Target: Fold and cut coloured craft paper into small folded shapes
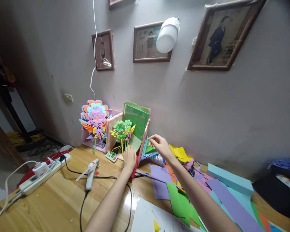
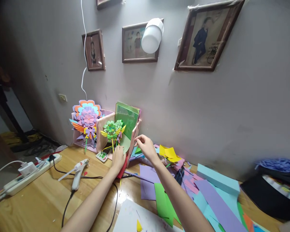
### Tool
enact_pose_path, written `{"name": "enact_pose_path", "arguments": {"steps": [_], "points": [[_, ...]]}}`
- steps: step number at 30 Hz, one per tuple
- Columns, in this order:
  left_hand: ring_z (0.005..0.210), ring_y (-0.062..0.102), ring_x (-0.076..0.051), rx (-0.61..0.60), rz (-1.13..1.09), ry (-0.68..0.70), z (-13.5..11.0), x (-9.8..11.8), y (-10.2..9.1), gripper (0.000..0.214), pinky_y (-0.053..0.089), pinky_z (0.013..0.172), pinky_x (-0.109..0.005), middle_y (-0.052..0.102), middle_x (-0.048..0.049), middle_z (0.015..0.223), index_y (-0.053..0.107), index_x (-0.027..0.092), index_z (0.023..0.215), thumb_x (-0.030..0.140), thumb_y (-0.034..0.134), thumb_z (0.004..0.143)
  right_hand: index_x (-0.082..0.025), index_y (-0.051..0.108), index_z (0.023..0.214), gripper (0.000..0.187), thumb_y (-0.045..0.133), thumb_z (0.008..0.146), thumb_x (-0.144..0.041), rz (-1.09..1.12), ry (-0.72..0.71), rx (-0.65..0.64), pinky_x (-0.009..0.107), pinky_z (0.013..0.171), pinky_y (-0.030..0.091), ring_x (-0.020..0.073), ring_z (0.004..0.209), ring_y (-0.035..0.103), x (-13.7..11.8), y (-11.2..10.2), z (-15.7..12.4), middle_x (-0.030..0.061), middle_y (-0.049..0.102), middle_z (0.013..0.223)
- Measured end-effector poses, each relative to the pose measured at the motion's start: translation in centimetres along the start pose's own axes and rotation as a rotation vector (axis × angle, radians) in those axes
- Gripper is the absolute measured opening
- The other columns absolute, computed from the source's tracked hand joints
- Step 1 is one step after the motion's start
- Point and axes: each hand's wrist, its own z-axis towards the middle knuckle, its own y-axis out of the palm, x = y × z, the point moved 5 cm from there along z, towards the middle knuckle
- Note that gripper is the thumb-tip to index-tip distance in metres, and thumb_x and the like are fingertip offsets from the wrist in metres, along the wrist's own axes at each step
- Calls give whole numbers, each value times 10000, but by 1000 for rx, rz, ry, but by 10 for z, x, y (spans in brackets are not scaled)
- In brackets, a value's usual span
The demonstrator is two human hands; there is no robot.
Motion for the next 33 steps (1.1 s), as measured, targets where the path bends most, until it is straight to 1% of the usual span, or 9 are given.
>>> {"name": "enact_pose_path", "arguments": {"steps": [7,13,16,20,22,25,28,30,33], "points": [[850,558,-209,131,-104,-122,2,-18,-11,234,419,773,-334,580,-108,880,547,146,879,196,320,853,-160,572,764,176,488,739,-312,66,17,-3,231,495,396,126,535,523,12,-2,1,7,596,585],[810,583,-184,74,-196,-68,5,-15,-8,176,438,756,-306,612,-83,837,574,157,801,186,401,807,-156,571,777,182,474,747,-306,52,-3,20,241,500,412,137,555,542,14,-2,9,19,603,600],[843,576,-206,83,-218,-51,13,0,-16,190,435,779,-336,599,-96,862,573,153,828,230,400,816,-156,574,838,186,459,758,-278,-5,-100,157,266,579,448,160,671,578,2,-14,29,48,630,718],[942,536,-223,206,-387,-56,41,44,-49,225,391,867,-376,574,-112,931,548,161,888,279,362,841,-147,573,925,221,493,755,-266,-182,-308,358,310,685,466,170,746,566,-26,-28,66,93,589,900],[977,521,-208,192,-567,-97,61,65,-63,209,385,884,-363,568,-106,978,532,173,900,307,384,837,-149,562,957,237,521,736,-227,-298,-385,369,329,709,463,178,753,554,-37,-25,81,97,557,923],[980,526,-189,51,-834,-204,92,85,-68,203,449,791,-310,537,-121,1062,500,155,902,325,437,812,-167,556,964,244,489,730,-138,-456,-460,356,359,746,447,213,843,534,-46,-13,94,96,535,930],[947,553,-200,-20,-901,-250,111,89,-70,223,484,692,-280,549,-141,1030,501,134,856,342,444,800,-158,501,1082,360,479,727,-109,-449,-492,473,369,787,429,230,928,513,-50,-13,101,130,488,1053],[966,553,-217,-43,-934,-280,115,87,-72,226,491,663,-269,547,-151,1037,504,130,844,345,461,787,-134,472,1123,402,502,722,-120,-377,-435,550,362,776,431,218,874,532,-48,-19,106,143,489,1058],[970,560,-225,-73,-993,-321,115,85,-77,294,497,633,-252,538,-155,1071,510,140,872,413,480,769,-145,574,935,206,474,756,-120,-393,-414,447,327,721,435,188,745,543,-49,-16,113,90,566,854]]}}
